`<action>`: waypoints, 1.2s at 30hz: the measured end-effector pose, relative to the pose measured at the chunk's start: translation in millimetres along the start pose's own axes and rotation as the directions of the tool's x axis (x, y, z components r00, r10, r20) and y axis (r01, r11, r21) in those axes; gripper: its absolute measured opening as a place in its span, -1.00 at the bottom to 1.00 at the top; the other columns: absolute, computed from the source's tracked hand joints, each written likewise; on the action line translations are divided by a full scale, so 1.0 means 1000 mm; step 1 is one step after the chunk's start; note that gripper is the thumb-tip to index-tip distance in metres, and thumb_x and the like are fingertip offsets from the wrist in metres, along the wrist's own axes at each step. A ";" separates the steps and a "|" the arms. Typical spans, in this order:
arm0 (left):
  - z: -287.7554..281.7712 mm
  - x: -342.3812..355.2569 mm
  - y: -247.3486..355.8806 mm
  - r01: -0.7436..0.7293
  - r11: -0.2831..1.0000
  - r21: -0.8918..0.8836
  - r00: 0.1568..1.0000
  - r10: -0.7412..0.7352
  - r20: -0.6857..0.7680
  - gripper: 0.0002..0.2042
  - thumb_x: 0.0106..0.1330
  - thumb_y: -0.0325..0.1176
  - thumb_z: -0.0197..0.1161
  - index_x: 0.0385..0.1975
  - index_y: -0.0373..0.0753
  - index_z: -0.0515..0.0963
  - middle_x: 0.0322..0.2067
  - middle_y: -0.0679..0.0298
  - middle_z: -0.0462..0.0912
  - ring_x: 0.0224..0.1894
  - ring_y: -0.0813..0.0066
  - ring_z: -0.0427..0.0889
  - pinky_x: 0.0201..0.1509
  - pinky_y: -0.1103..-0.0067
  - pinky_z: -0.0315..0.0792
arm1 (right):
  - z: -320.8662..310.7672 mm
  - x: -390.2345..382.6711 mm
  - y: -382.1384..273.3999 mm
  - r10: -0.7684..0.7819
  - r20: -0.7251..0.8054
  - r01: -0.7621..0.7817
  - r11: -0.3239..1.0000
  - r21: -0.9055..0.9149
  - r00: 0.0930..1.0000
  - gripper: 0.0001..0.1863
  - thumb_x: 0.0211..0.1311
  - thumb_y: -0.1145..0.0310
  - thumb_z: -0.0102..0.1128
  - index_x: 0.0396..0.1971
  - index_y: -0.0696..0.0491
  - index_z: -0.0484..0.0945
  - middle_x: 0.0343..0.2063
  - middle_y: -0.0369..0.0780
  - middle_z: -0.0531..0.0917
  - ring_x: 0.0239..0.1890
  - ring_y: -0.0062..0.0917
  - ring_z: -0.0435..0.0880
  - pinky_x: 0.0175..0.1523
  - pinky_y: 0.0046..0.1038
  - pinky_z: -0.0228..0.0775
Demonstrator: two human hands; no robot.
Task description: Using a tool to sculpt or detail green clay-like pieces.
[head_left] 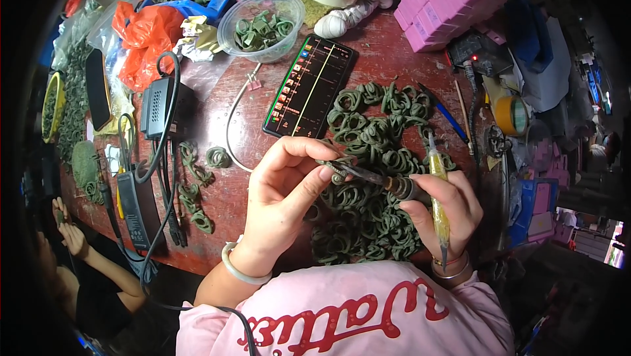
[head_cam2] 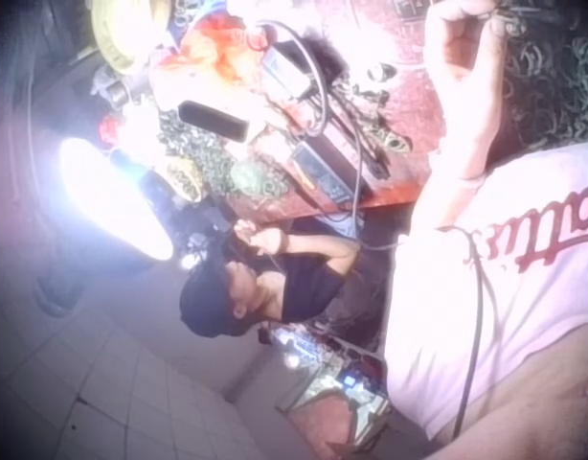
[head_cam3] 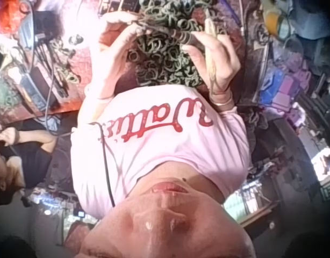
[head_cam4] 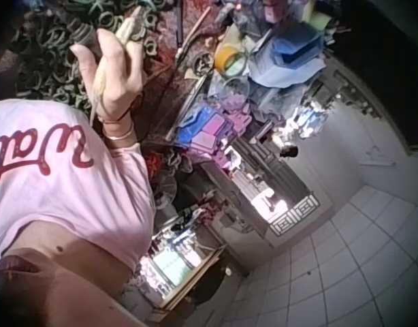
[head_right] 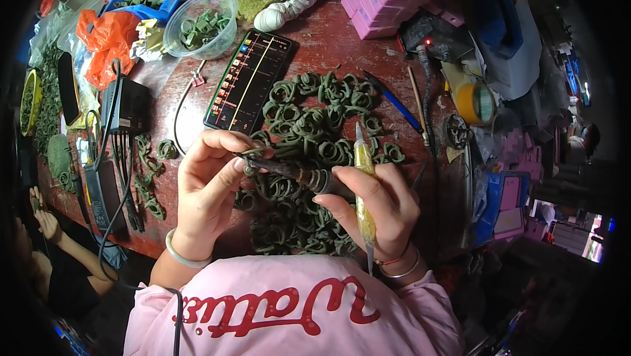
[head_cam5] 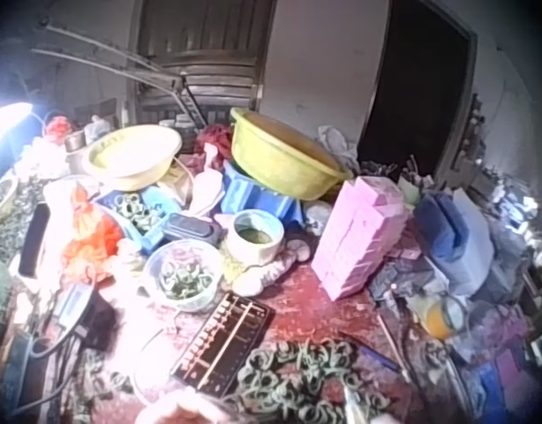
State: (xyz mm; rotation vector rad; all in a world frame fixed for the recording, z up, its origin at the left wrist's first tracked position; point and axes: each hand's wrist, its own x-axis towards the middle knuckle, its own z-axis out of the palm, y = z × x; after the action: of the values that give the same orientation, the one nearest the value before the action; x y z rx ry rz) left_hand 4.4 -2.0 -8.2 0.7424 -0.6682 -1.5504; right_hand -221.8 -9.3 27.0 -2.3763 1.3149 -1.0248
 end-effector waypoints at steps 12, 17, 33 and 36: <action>0.000 0.000 -0.003 -0.053 0.990 0.132 0.998 0.056 -0.020 -0.85 0.32 -0.62 0.17 -0.15 -0.35 0.44 -0.15 0.10 0.58 -0.02 0.32 0.63 -0.18 0.70 0.53 | 0.000 -0.002 0.001 0.003 0.012 -0.003 1.000 -0.022 1.000 -0.56 -0.12 0.29 0.58 -0.21 0.10 0.63 -0.48 -0.22 0.54 -0.50 -0.45 0.56 -0.44 -0.48 0.43; 0.000 0.000 -0.006 -0.101 0.981 0.163 0.995 0.101 0.007 -0.85 0.32 -0.62 0.17 -0.16 -0.35 0.45 -0.15 0.11 0.58 -0.05 0.36 0.63 -0.15 0.68 0.52 | 0.000 -0.001 0.000 -0.007 0.011 0.007 1.000 -0.015 1.000 -0.56 -0.11 0.28 0.58 -0.21 0.11 0.63 -0.48 -0.22 0.56 -0.50 -0.46 0.56 -0.45 -0.49 0.44; -0.001 0.000 -0.003 -0.093 0.994 0.051 0.996 0.092 0.021 -0.83 0.33 -0.65 0.16 -0.12 -0.38 0.47 -0.10 0.16 0.58 0.04 0.41 0.57 0.21 0.49 0.41 | 0.000 -0.002 0.000 -0.021 -0.013 0.021 0.999 -0.032 1.000 -0.57 -0.08 0.23 0.57 -0.20 0.10 0.64 -0.49 -0.26 0.54 -0.52 -0.51 0.54 -0.48 -0.52 0.41; -0.002 0.000 -0.003 -0.095 0.994 0.051 0.995 0.094 0.029 -0.83 0.33 -0.65 0.16 -0.12 -0.38 0.46 -0.10 0.15 0.58 0.05 0.39 0.57 0.22 0.48 0.40 | 0.001 -0.002 0.000 -0.019 -0.006 0.019 0.999 -0.037 1.000 -0.56 -0.09 0.24 0.57 -0.20 0.10 0.64 -0.49 -0.25 0.54 -0.52 -0.50 0.54 -0.48 -0.52 0.41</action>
State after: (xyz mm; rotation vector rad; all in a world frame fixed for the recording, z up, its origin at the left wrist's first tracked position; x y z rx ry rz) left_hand 3.7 -2.1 -11.4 0.7203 -0.7561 -1.4635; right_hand -222.2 -7.7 25.5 -2.4191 1.3277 -1.0229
